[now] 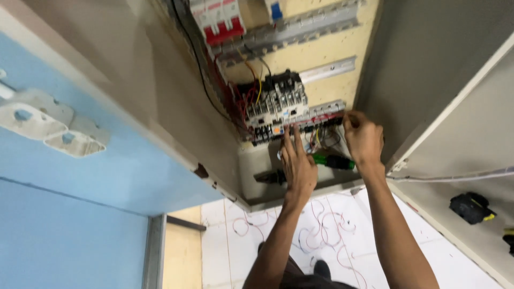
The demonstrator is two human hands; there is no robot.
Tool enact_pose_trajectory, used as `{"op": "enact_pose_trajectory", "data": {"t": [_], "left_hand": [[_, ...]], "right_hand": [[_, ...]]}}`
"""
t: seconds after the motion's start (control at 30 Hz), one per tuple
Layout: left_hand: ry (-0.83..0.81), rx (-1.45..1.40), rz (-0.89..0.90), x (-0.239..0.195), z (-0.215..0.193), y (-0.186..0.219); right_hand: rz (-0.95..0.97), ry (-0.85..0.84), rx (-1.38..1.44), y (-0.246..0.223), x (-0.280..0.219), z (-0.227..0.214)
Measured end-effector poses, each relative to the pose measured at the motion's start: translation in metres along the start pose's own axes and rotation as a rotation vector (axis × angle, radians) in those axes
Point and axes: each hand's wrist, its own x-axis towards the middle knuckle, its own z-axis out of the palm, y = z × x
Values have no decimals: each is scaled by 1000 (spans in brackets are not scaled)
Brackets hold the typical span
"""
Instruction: The person strips the ends of red and black wires, then uses a screwdriver to connect them to terminals inside an open electrical panel. They continue to route and secure additional wires within the panel.
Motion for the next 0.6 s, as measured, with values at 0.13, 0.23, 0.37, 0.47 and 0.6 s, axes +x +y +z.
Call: {"op": "enact_pose_trajectory", "data": {"t": [0.13, 0.23, 0.37, 0.47, 0.6], "left_hand": [[32, 22, 30, 4, 18, -16], [68, 63, 129, 8, 36, -23], [71, 151, 247, 18, 46, -19], [97, 189, 277, 17, 48, -15], [84, 119, 269, 20, 55, -11]], "right_hand": [[-24, 17, 5, 4, 7, 11], [-27, 23, -5, 5, 9, 13], [-78, 84, 3, -6, 3, 6], [-82, 91, -31, 0, 8, 7], [-147, 108, -85, 3, 8, 7]]}}
